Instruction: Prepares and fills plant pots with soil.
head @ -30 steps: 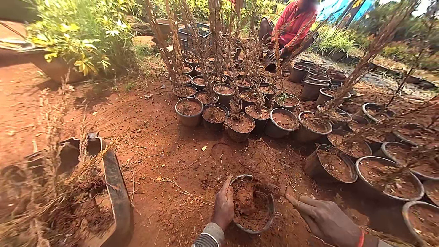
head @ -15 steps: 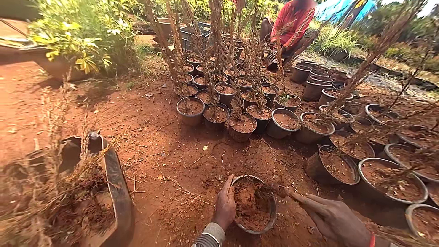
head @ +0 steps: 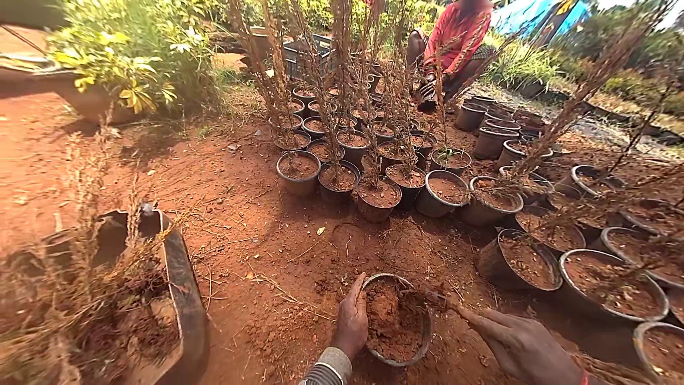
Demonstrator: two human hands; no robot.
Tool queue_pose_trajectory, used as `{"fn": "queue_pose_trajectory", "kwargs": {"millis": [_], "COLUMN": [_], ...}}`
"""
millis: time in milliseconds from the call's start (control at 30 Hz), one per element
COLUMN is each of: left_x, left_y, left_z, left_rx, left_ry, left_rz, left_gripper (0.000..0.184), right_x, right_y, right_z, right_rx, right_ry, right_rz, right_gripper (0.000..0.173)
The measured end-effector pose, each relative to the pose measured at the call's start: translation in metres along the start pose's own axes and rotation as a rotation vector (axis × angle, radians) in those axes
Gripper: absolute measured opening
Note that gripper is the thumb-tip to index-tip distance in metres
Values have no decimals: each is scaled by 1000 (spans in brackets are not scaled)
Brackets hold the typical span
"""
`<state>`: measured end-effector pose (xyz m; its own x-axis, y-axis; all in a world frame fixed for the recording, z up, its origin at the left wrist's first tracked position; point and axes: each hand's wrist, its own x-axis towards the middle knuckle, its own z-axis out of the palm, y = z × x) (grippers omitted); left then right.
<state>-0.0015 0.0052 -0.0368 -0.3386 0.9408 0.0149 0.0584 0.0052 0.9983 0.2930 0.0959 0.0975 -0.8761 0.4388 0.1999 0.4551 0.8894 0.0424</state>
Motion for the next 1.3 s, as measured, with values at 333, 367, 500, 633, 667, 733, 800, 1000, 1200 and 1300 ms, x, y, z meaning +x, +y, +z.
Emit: {"fn": "queue_pose_trajectory", "kwargs": {"millis": [333,367,500,633,667,733,800,1000,1200,1300], "left_x": [1,1,0,1,1,0,0,0,0,-1], "left_y": [-1,-1,-3,-2,-3,-4,-4,-1,1,6], "left_z": [2,3,2,2,2,1,1,-1,-2,-2], "left_rx": [-26,-33,-31,-34,-42,-50,-38,-16,17,61], "left_ry": [4,2,4,2,9,11,3,-2,-20,-10], "left_rz": [-6,-6,-4,3,7,9,-2,-3,-30,-58], "left_gripper": [47,47,47,47,46,47,47,48,48,48], "right_x": [-2,-4,1,1,1,2,12,44,72,83], "right_y": [1,2,1,4,4,1,-4,5,-17,-29], "right_z": [-1,0,2,1,2,-2,-15,-46,-88,-105], "right_rx": [18,30,20,4,22,-4,10,591,1118,1058], "right_ry": [-184,-115,-33,-48,0,-84,-469,-328,-290,-262], "right_rz": [22,28,-26,-9,-21,-23,157,454,478,422], "right_gripper": [38,38,38,38,39,39,36,36,26,24]}}
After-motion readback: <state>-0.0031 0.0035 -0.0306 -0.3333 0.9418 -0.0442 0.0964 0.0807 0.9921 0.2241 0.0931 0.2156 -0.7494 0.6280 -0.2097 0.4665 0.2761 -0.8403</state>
